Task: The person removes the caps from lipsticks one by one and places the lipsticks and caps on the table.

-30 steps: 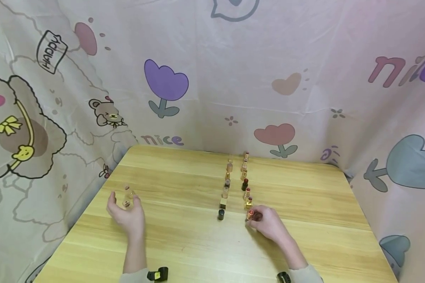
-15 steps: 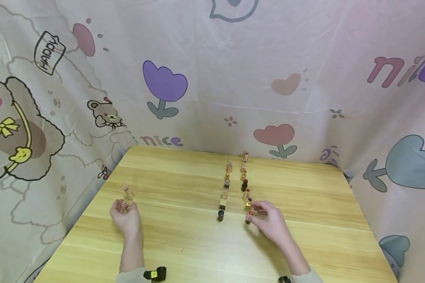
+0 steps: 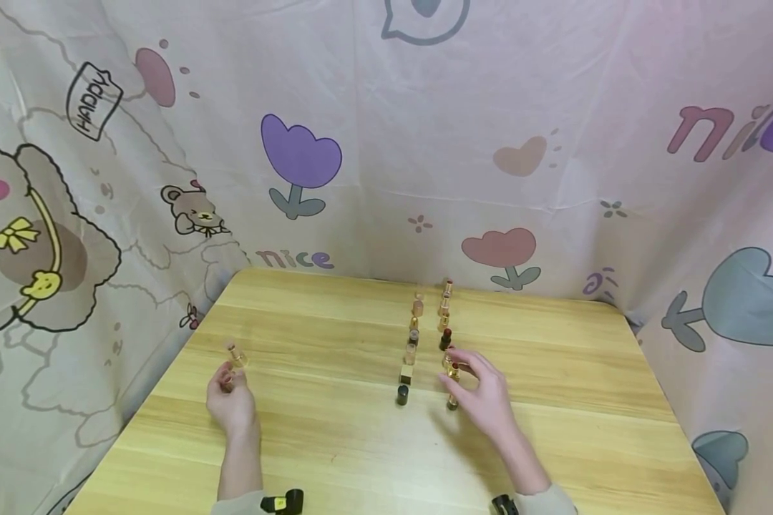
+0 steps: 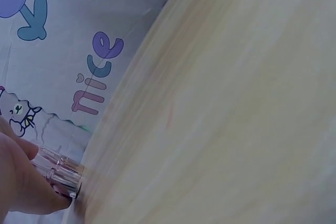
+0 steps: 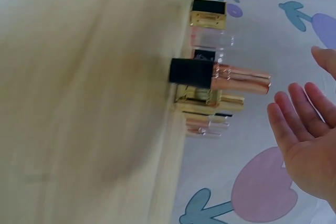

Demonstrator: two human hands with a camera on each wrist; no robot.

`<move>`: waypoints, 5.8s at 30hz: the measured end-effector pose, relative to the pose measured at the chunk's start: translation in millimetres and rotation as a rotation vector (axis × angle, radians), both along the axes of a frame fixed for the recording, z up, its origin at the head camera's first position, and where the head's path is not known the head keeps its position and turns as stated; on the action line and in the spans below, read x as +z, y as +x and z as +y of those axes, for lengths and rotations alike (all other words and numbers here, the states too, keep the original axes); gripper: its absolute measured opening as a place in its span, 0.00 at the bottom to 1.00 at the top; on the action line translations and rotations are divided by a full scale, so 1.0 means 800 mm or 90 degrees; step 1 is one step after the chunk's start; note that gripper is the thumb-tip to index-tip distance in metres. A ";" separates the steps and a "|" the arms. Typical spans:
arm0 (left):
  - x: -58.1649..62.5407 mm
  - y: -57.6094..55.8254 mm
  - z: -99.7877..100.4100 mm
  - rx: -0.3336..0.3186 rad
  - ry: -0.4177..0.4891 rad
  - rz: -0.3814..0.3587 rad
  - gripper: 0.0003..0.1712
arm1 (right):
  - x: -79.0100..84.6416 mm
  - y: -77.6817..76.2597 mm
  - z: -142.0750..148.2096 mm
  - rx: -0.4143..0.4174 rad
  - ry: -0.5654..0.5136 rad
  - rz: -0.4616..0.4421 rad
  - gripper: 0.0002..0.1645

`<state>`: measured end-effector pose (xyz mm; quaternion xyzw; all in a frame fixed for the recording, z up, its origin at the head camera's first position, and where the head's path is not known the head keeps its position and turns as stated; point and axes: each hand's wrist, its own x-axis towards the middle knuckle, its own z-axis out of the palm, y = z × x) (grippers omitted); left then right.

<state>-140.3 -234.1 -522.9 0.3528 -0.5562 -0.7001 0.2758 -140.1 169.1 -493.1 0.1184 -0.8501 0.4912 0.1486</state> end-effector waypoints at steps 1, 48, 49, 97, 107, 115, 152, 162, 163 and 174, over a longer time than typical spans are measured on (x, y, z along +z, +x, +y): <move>-0.001 0.000 0.000 0.000 0.001 0.002 0.25 | 0.002 -0.001 -0.002 0.002 -0.005 0.002 0.29; 0.045 -0.024 0.155 -0.320 0.166 0.200 0.31 | 0.030 -0.062 -0.120 0.150 0.011 0.058 0.27; 0.046 -0.025 0.158 -0.324 0.169 0.202 0.31 | 0.029 -0.063 -0.122 0.153 0.013 0.059 0.27; 0.059 -0.025 0.182 -0.369 0.198 0.248 0.31 | 0.019 -0.065 -0.145 0.161 0.121 0.049 0.16; 0.075 -0.028 0.148 -0.311 0.178 0.270 0.30 | 0.024 -0.062 -0.107 0.076 0.063 0.048 0.16; 0.075 -0.033 0.150 -0.346 0.141 0.248 0.26 | 0.037 -0.065 -0.085 0.048 -0.046 0.063 0.18; 0.133 -0.159 0.282 -0.721 -0.460 0.185 0.23 | 0.031 -0.082 0.077 -0.118 -0.222 0.070 0.21; 0.142 -0.176 0.325 -0.817 -0.634 0.165 0.20 | 0.001 -0.109 0.110 -0.117 -0.097 -0.069 0.24; 0.142 -0.178 0.329 -0.820 -0.663 0.160 0.19 | -0.002 -0.112 0.112 -0.112 -0.078 -0.076 0.24; 0.134 -0.195 0.377 -0.914 -0.950 0.042 0.18 | -0.032 -0.149 0.135 -0.065 0.085 -0.097 0.19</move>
